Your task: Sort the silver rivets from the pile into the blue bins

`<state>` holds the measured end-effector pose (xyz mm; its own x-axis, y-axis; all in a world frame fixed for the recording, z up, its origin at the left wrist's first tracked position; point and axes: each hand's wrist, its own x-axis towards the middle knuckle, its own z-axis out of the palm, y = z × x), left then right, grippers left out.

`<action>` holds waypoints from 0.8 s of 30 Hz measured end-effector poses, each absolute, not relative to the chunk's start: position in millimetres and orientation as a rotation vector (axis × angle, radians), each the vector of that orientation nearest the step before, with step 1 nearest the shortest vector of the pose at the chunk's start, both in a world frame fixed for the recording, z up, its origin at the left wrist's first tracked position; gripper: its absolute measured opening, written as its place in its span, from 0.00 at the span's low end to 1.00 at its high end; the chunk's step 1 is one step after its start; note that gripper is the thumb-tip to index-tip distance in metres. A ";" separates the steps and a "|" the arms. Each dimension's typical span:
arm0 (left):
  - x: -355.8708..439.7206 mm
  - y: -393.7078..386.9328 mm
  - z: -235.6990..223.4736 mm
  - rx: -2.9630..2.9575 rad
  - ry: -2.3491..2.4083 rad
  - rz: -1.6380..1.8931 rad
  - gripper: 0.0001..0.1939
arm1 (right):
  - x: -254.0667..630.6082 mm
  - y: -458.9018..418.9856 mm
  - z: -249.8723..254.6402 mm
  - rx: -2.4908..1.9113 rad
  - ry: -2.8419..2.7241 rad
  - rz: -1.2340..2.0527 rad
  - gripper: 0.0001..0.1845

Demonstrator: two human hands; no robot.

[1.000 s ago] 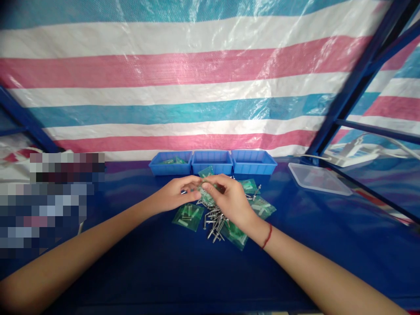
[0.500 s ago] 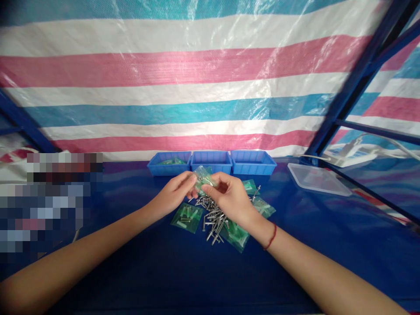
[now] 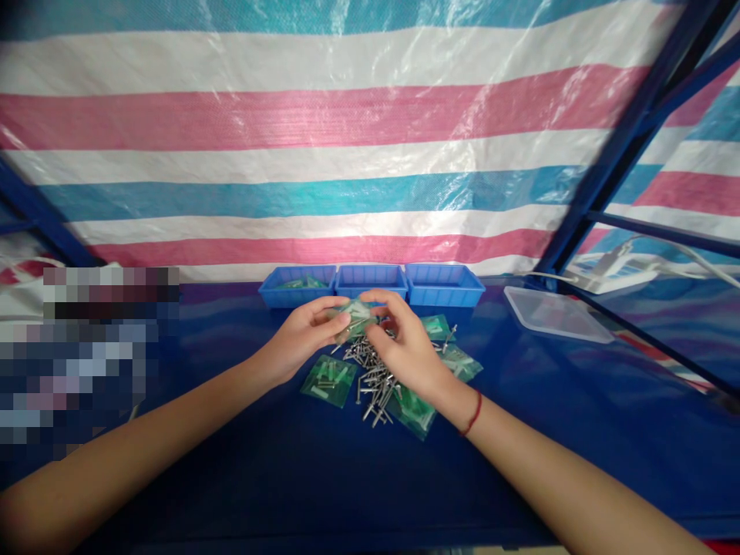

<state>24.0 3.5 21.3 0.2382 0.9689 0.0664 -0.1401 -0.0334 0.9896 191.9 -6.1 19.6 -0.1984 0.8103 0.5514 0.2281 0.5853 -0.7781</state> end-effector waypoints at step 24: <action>-10.7 34.4 35.2 2.735 1.336 1.179 0.09 | 203.1 -5.8 30.1 -1.204 -2.420 -0.254 0.19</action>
